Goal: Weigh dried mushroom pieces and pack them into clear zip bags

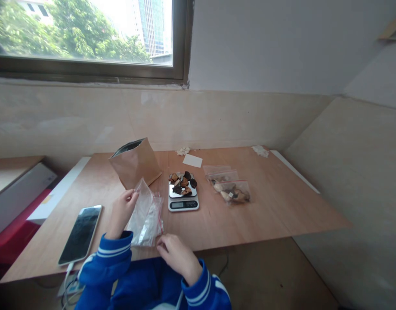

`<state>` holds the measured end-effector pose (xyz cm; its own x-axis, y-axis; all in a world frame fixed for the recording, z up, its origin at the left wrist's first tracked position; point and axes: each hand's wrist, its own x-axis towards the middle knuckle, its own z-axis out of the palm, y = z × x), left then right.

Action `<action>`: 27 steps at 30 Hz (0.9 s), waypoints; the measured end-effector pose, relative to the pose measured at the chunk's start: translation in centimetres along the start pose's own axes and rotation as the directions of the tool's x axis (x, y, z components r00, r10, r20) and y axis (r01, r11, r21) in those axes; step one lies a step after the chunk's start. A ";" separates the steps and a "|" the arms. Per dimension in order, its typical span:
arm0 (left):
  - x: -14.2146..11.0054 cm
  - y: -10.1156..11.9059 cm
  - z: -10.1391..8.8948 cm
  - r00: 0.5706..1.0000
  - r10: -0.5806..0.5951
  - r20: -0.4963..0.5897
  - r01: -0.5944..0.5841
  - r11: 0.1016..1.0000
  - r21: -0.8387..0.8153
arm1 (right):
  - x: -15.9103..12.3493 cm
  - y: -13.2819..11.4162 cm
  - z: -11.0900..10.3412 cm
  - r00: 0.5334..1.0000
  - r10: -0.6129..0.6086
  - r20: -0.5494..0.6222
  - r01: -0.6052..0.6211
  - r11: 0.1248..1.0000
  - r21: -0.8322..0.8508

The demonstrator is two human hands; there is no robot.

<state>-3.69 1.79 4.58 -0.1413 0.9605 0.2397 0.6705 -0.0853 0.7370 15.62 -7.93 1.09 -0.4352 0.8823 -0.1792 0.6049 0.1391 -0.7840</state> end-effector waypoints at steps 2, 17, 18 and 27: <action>0.0 0.0 0.1 1.000 0.010 -0.005 -0.010 1.000 0.017 | 0.1 -0.1 -0.3 0.999 0.008 -0.040 -0.008 1.000 -0.006; 0.3 -1.3 1.1 0.999 0.046 0.002 -0.046 0.998 0.032 | 0.0 0.1 -0.6 0.999 0.044 -0.030 -0.046 0.998 -0.051; 0.3 -1.3 1.1 0.999 0.044 0.006 -0.045 0.998 0.035 | 0.0 0.0 -0.6 0.998 0.046 -0.032 -0.047 0.998 -0.049; 0.3 -1.1 1.6 0.997 0.076 -0.007 -0.074 0.988 0.133 | 0.1 0.0 -0.5 0.999 0.040 -0.027 -0.041 0.998 -0.038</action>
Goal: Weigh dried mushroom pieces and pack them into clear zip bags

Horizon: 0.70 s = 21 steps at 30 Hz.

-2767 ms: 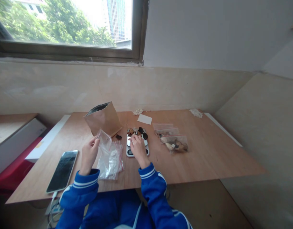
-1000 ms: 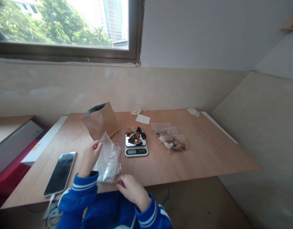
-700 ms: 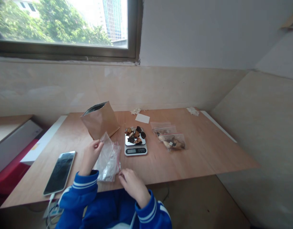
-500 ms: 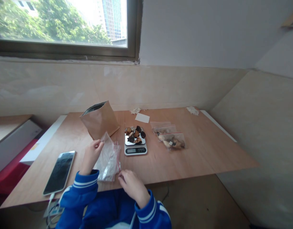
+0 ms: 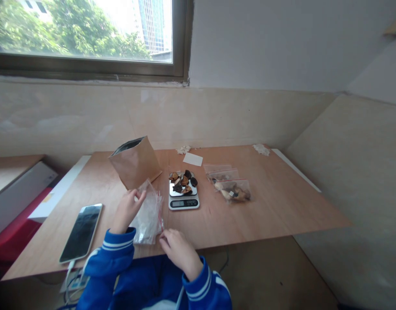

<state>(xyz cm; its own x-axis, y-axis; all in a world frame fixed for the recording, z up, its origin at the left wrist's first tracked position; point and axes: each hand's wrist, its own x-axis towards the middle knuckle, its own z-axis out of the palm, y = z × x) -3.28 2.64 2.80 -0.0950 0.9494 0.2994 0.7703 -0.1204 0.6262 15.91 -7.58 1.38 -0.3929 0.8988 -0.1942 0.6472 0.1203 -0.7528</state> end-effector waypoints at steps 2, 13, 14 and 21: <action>0.4 1.6 -0.9 0.987 0.051 -0.155 -0.057 0.998 -0.030 | 0.0 0.0 -0.1 1.000 0.000 -0.005 0.000 1.000 0.005; 11.6 5.4 -6.9 0.919 -0.054 -0.390 0.050 0.999 -0.021 | 0.2 -2.6 -2.0 0.946 -0.225 -0.231 0.253 0.962 0.100; 11.4 5.0 -6.7 0.936 -0.067 -0.346 0.066 0.998 -0.016 | 0.5 -3.2 -2.5 0.917 -0.260 -0.302 0.300 0.949 0.093; 5.1 5.9 -6.0 0.973 -0.005 -0.231 -0.004 0.999 -0.036 | 5.2 -7.9 -7.5 0.681 -0.516 -0.519 0.426 0.856 -0.292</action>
<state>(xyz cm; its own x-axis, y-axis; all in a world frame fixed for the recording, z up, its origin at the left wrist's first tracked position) -3.05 5.07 12.34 -0.2418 0.8573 0.4546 0.7477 -0.1340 0.6504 13.66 -0.67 10.98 -0.2624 0.7692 0.5827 0.5775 0.6089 -0.5438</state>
